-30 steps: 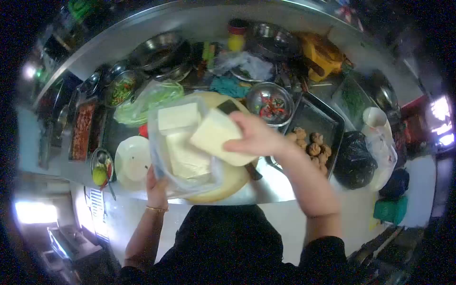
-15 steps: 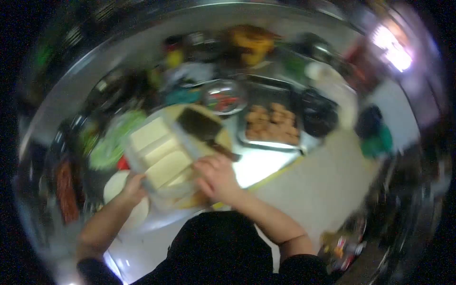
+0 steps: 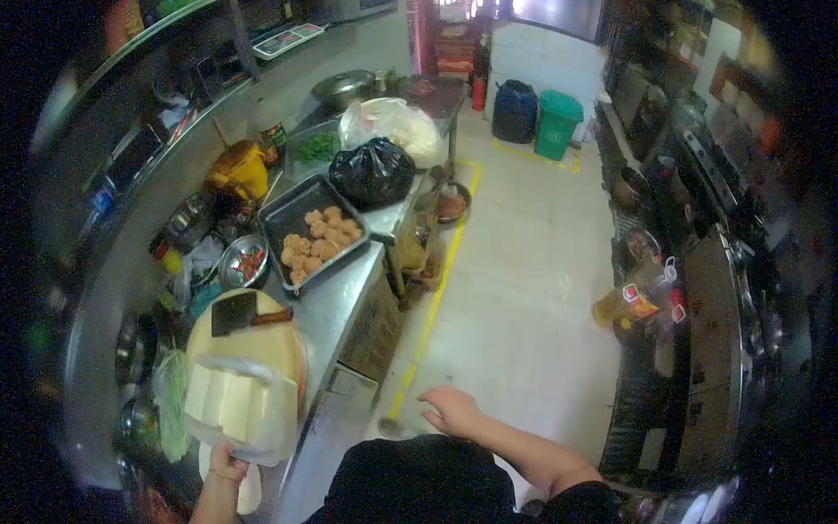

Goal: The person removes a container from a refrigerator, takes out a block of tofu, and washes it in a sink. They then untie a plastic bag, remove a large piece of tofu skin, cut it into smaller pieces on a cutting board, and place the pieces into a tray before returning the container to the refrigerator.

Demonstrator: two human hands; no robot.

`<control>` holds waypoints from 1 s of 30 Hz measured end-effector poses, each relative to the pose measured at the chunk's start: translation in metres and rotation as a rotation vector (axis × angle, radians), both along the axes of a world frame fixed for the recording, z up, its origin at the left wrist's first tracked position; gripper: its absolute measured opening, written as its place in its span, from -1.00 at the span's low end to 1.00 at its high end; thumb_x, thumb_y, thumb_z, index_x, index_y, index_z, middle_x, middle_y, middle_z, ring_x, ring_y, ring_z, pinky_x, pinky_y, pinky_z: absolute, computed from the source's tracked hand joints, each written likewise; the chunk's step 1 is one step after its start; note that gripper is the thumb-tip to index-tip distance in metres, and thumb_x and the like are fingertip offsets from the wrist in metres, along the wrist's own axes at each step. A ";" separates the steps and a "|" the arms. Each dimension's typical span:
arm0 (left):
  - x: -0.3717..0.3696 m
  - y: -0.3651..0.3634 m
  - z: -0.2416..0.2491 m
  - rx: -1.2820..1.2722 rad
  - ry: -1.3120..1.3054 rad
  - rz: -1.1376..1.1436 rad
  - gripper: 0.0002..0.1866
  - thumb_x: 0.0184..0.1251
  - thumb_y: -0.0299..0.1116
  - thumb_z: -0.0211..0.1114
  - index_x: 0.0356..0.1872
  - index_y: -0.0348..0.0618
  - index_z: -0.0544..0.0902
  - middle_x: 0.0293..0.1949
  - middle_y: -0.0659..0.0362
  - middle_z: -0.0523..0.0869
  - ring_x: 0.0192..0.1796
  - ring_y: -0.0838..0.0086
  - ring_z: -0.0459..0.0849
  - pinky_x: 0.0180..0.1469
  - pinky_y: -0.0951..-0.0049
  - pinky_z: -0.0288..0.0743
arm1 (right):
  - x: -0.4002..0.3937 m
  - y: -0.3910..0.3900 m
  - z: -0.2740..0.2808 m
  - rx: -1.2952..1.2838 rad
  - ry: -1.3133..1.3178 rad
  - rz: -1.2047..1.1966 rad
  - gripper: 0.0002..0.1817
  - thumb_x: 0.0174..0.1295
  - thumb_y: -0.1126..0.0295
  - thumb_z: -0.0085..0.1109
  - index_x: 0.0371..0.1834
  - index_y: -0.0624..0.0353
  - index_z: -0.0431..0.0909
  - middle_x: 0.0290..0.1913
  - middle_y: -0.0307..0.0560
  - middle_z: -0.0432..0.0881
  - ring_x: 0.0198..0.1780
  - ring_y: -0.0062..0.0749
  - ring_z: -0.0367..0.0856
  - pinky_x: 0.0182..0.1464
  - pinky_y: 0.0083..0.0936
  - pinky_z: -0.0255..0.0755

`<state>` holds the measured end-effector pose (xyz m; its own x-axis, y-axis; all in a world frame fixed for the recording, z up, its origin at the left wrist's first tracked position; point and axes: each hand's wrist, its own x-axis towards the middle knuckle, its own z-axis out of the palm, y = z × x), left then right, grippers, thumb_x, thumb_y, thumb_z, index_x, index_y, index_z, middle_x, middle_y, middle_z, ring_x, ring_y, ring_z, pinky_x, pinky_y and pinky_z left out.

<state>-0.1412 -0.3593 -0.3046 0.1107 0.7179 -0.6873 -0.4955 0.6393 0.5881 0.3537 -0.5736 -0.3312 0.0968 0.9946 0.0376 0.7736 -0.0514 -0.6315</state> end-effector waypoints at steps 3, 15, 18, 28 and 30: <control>0.006 -0.079 0.002 0.045 0.082 -0.072 -0.56 0.15 -0.50 0.12 0.11 -0.29 0.51 0.01 0.00 0.67 0.07 0.15 0.65 0.12 0.11 0.61 | 0.012 -0.060 -0.004 -0.004 0.023 -0.016 -0.70 0.18 0.25 0.24 -0.03 0.06 0.58 -0.09 -0.01 0.66 -0.03 -0.02 0.60 0.00 -0.20 0.50; 0.069 -0.411 0.019 -0.059 0.092 0.038 -0.50 0.02 -0.64 0.09 0.10 -0.23 0.53 -0.12 0.14 0.68 -0.11 0.38 0.69 -0.25 0.37 0.63 | 0.009 -0.184 -0.039 -0.217 -0.020 0.282 -0.68 0.08 0.36 0.31 -0.07 0.11 0.60 -0.13 0.04 0.65 -0.05 -0.02 0.60 -0.01 -0.21 0.50; 0.023 -0.462 -0.004 -0.057 0.171 0.057 -0.49 0.06 -0.66 0.10 0.14 -0.21 0.50 -0.10 0.18 0.67 -0.11 0.46 0.67 -0.19 0.42 0.61 | -0.046 -0.159 -0.059 -0.208 -0.070 0.448 -0.65 0.08 0.36 0.31 -0.04 0.13 0.58 -0.13 0.05 0.65 -0.05 -0.02 0.60 -0.02 -0.23 0.50; -0.111 -0.687 -0.034 -0.058 0.432 0.459 -0.44 0.01 -0.65 0.13 0.17 -0.26 0.44 -0.06 0.14 0.66 -0.13 0.44 0.65 -0.25 0.52 0.55 | -0.446 -0.095 -0.105 0.322 -0.363 1.122 -0.55 0.04 0.30 0.27 0.06 0.08 0.56 0.21 -0.09 0.50 0.31 -0.22 0.36 0.26 -0.09 0.31; -0.134 -0.729 -0.040 -0.152 0.458 0.499 -0.36 -0.11 -0.71 0.09 0.18 -0.25 0.42 -0.02 0.10 0.65 -0.13 0.36 0.66 -0.36 0.50 0.53 | -0.539 -0.074 -0.129 0.655 -0.696 1.272 -0.58 0.13 0.29 0.16 0.09 0.09 0.57 0.22 -0.11 0.51 0.31 -0.24 0.36 0.32 -0.10 0.21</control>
